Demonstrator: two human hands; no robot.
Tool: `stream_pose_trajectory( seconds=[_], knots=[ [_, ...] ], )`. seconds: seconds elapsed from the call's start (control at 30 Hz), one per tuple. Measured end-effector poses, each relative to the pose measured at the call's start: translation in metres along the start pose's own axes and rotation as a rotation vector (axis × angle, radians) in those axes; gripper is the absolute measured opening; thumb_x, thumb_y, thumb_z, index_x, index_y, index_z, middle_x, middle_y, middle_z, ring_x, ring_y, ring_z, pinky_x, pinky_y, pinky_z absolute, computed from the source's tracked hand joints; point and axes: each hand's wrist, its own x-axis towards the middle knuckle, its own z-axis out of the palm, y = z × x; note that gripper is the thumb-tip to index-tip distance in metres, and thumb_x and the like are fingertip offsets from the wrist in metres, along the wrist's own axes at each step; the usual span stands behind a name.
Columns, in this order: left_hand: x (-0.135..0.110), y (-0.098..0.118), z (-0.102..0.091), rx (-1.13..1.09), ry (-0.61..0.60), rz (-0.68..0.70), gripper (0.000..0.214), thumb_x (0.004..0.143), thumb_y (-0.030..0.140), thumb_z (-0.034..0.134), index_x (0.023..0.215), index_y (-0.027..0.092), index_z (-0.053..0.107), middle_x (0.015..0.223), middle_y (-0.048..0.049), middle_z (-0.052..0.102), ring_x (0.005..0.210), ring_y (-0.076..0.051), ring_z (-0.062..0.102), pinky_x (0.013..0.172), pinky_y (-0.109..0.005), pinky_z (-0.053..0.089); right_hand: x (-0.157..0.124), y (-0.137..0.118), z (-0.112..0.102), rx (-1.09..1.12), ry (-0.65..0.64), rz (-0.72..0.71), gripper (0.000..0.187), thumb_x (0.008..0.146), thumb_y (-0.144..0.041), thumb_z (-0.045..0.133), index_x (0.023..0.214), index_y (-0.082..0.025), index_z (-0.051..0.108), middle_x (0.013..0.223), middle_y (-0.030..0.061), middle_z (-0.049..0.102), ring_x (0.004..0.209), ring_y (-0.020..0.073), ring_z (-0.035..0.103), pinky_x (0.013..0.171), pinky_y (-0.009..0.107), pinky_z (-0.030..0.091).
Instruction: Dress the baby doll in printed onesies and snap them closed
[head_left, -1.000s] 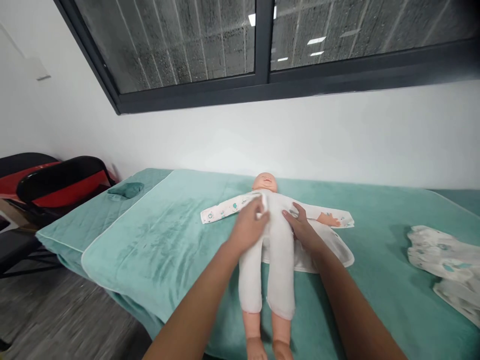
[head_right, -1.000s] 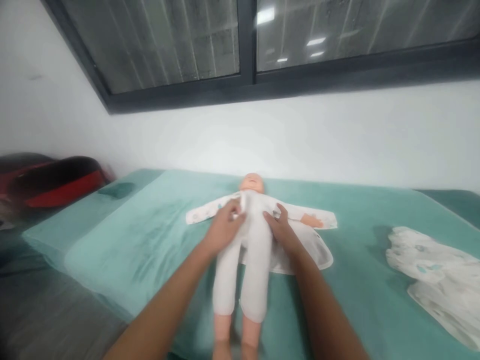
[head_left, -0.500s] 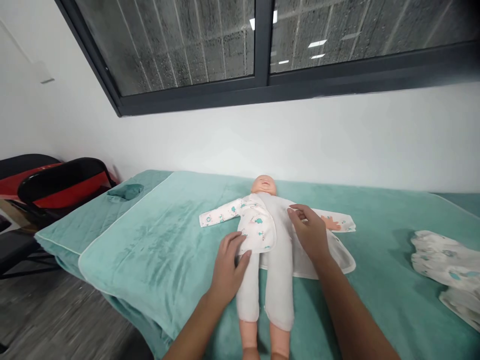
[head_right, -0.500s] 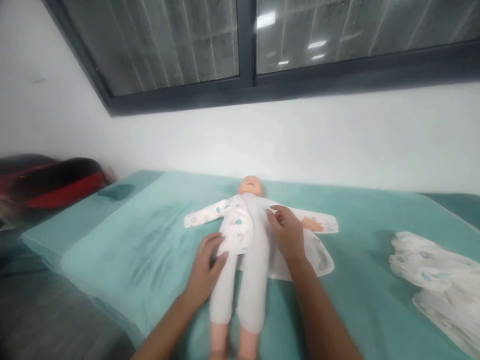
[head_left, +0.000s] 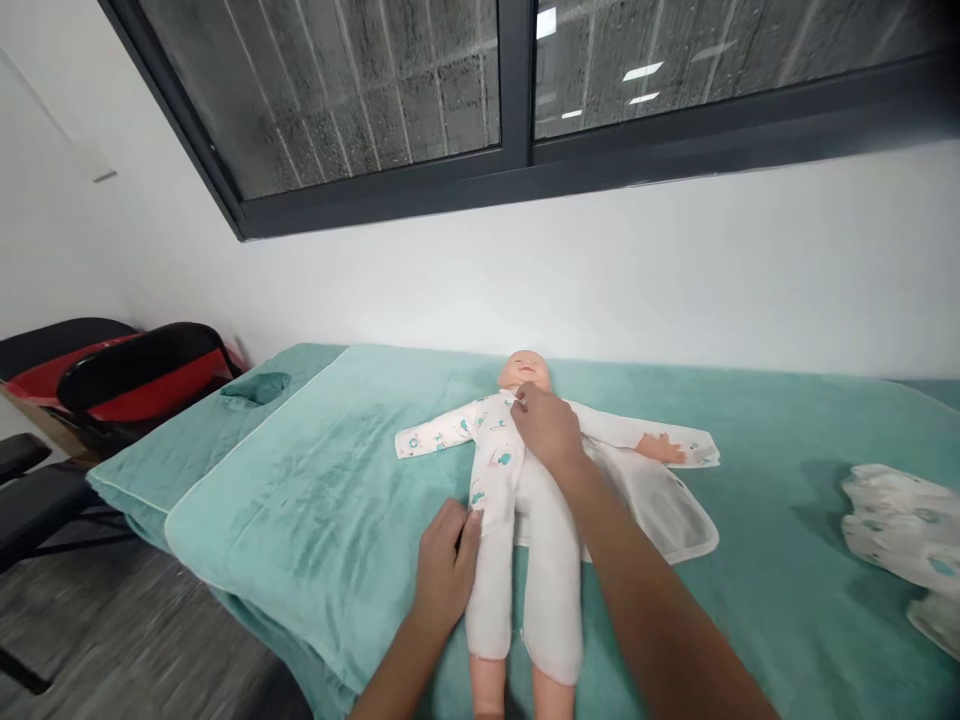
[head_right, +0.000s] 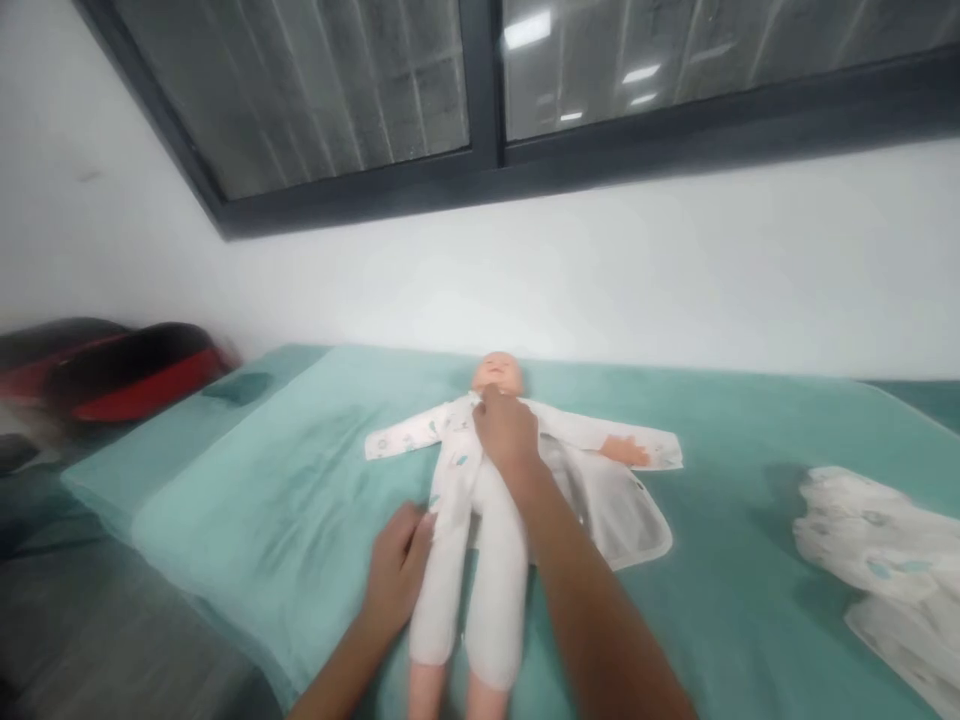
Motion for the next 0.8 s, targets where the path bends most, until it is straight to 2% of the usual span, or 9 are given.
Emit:
stream_pose_trajectory(
  seconds=[0.13,0.2,0.27,0.33,0.4,0.5,0.6,0.67,0.8],
  knots=[
    [-0.001,0.0,0.001,0.024,0.017,0.017,0.041,0.099,0.035,0.039,0.062,0.02,0.031,0.065,0.002,0.041,0.064,-0.012,0.044,0.063,-0.027,0.036,-0.001,0.035,-0.005,0.203,0.007,0.09,0.034,0.085,-0.024,0.045,0.117,-0.025,0.058,0.08,0.0036,0.068,0.074,0.0208,0.061,0.06,0.028,0.034],
    [-0.001,-0.001,0.002,0.016,0.022,-0.006,0.04,0.099,0.035,0.04,0.062,0.02,0.032,0.064,0.0024,0.04,0.063,-0.012,0.043,0.063,-0.027,0.036,-0.002,0.057,-0.012,0.296,0.01,0.123,0.033,0.083,-0.025,0.046,0.114,-0.026,0.06,0.074,0.001,0.067,0.07,0.0194,0.06,0.058,0.027,0.035],
    [-0.001,-0.002,0.002,0.0,0.028,-0.019,0.038,0.098,0.034,0.042,0.064,0.02,0.036,0.065,0.0025,0.041,0.062,-0.012,0.043,0.062,-0.027,0.037,-0.004,0.082,-0.023,0.34,0.068,0.166,0.028,0.083,-0.029,0.048,0.106,-0.026,0.062,0.074,0.0005,0.068,0.071,0.0189,0.06,0.06,0.026,0.037],
    [-0.001,-0.003,0.001,-0.014,0.048,0.002,0.031,0.097,0.033,0.045,0.07,0.02,0.044,0.07,0.0019,0.046,0.066,-0.013,0.047,0.065,-0.027,0.04,-0.008,0.11,-0.035,0.281,0.174,0.254,0.024,0.082,-0.032,0.049,0.099,-0.025,0.064,0.08,0.0032,0.069,0.077,0.0202,0.061,0.063,0.027,0.038],
    [0.0,-0.002,-0.001,-0.009,0.074,0.081,0.017,0.095,0.031,0.049,0.083,0.019,0.054,0.082,-0.0006,0.054,0.078,-0.015,0.053,0.073,-0.029,0.044,-0.012,0.138,-0.046,0.165,0.241,0.387,0.024,0.083,-0.033,0.049,0.098,-0.024,0.065,0.088,0.0074,0.07,0.082,0.0229,0.061,0.065,0.029,0.039],
    [0.005,0.005,-0.004,0.064,0.071,0.236,0.011,0.094,0.025,0.052,0.101,0.022,0.059,0.103,-0.0043,0.057,0.098,-0.018,0.055,0.086,-0.032,0.046,-0.021,0.172,-0.051,0.039,0.176,0.555,0.026,0.083,-0.033,0.047,0.098,-0.022,0.066,0.092,0.0116,0.069,0.08,0.0256,0.061,0.065,0.033,0.041],
    [0.021,0.026,-0.002,0.177,0.018,0.36,0.014,0.095,0.02,0.049,0.104,0.022,0.06,0.106,-0.0052,0.057,0.101,-0.019,0.054,0.089,-0.035,0.045,-0.027,0.189,-0.045,0.014,0.102,0.551,0.026,0.083,-0.038,0.048,0.093,-0.021,0.065,0.094,0.0124,0.069,0.081,0.0268,0.062,0.067,0.035,0.043],
    [0.04,0.047,0.006,0.272,-0.033,0.452,0.015,0.095,0.019,0.047,0.104,0.021,0.059,0.107,-0.0062,0.059,0.103,-0.021,0.053,0.091,-0.038,0.044,-0.029,0.192,-0.039,0.016,0.115,0.532,0.03,0.085,-0.042,0.046,0.092,-0.02,0.065,0.097,0.0135,0.068,0.086,0.0276,0.062,0.07,0.036,0.044],
    [0.095,0.09,0.041,0.486,-0.238,0.661,0.019,0.094,0.02,0.045,0.107,0.02,0.058,0.117,-0.0082,0.059,0.113,-0.025,0.05,0.092,-0.042,0.042,-0.028,0.196,-0.036,0.038,0.171,0.561,0.028,0.085,-0.035,0.045,0.092,-0.015,0.064,0.098,0.019,0.068,0.094,0.0303,0.063,0.076,0.038,0.045]
  ],
)
